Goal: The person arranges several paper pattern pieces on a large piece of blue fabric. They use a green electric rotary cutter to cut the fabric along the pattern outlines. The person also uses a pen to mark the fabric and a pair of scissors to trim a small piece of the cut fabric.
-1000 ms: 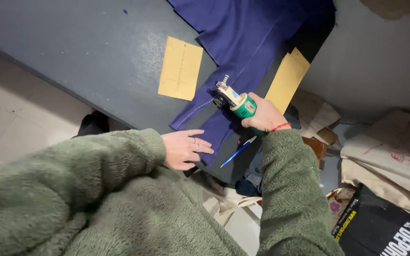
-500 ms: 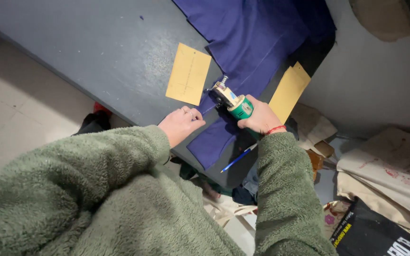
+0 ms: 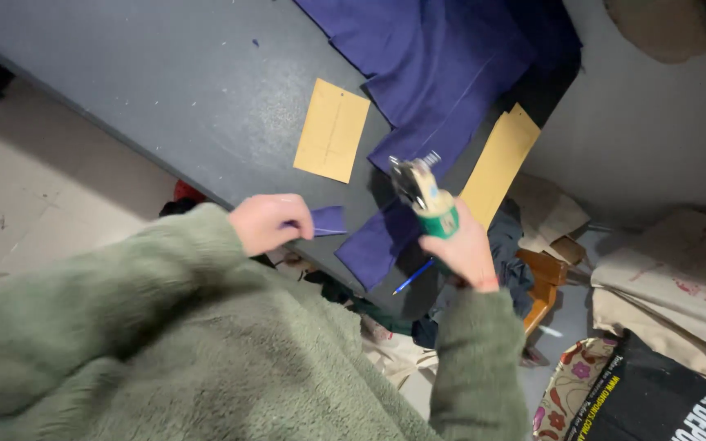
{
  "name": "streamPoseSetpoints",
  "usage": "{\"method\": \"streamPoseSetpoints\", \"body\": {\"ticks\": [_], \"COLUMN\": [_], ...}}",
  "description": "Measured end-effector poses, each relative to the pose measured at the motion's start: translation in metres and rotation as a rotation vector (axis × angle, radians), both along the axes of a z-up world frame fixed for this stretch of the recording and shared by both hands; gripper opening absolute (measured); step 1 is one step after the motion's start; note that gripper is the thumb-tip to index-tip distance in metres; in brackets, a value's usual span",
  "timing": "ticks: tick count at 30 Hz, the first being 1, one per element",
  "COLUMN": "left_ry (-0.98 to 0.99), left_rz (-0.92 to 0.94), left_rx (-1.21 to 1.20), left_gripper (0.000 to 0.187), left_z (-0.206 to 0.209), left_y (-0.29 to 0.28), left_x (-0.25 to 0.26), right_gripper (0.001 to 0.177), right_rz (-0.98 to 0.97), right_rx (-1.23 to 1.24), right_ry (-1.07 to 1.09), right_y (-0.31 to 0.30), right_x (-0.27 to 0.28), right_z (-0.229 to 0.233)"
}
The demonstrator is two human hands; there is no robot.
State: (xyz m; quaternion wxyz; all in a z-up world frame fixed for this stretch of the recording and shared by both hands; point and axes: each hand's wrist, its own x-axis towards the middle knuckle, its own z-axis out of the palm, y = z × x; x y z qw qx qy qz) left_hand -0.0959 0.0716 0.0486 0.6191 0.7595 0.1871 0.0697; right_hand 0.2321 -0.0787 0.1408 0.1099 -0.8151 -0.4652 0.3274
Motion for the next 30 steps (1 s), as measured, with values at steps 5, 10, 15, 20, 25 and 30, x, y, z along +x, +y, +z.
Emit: {"method": "streamPoseSetpoints", "body": {"ticks": [5,10,15,20,25,30], "left_ry": [0.042,0.092,0.043,0.385,0.574,0.769], "left_rz": [0.26,0.365,0.435,0.485,0.525,0.596], "left_rx": [0.029,0.102,0.216,0.3,0.258,0.043], "left_gripper": [0.011,0.019,0.036,0.029,0.022,0.016], "left_z": [0.0,0.008,-0.001,-0.014,-0.019,-0.011], "left_y": [0.014,0.018,0.024,0.02,0.03,0.062], "left_x": [-0.063,-0.06,-0.059,-0.085,-0.115,-0.178], "right_gripper": [0.061,0.068,0.076,0.077,0.078,0.068], "right_rz": [-0.516,-0.719,-0.743,-0.738,-0.611,-0.202], "right_rx": [0.051,0.116,0.129,0.148,0.186,0.494], "right_ry": [-0.218,-0.329,-0.391,-0.543,-0.632,-0.876], "right_y": [-0.06,-0.111,-0.085,-0.042,-0.039,-0.043], "right_x": [-0.049,-0.067,-0.074,-0.082,-0.094,-0.148], "right_z": [0.026,-0.025,-0.061,-0.074,-0.082,-0.058]}}
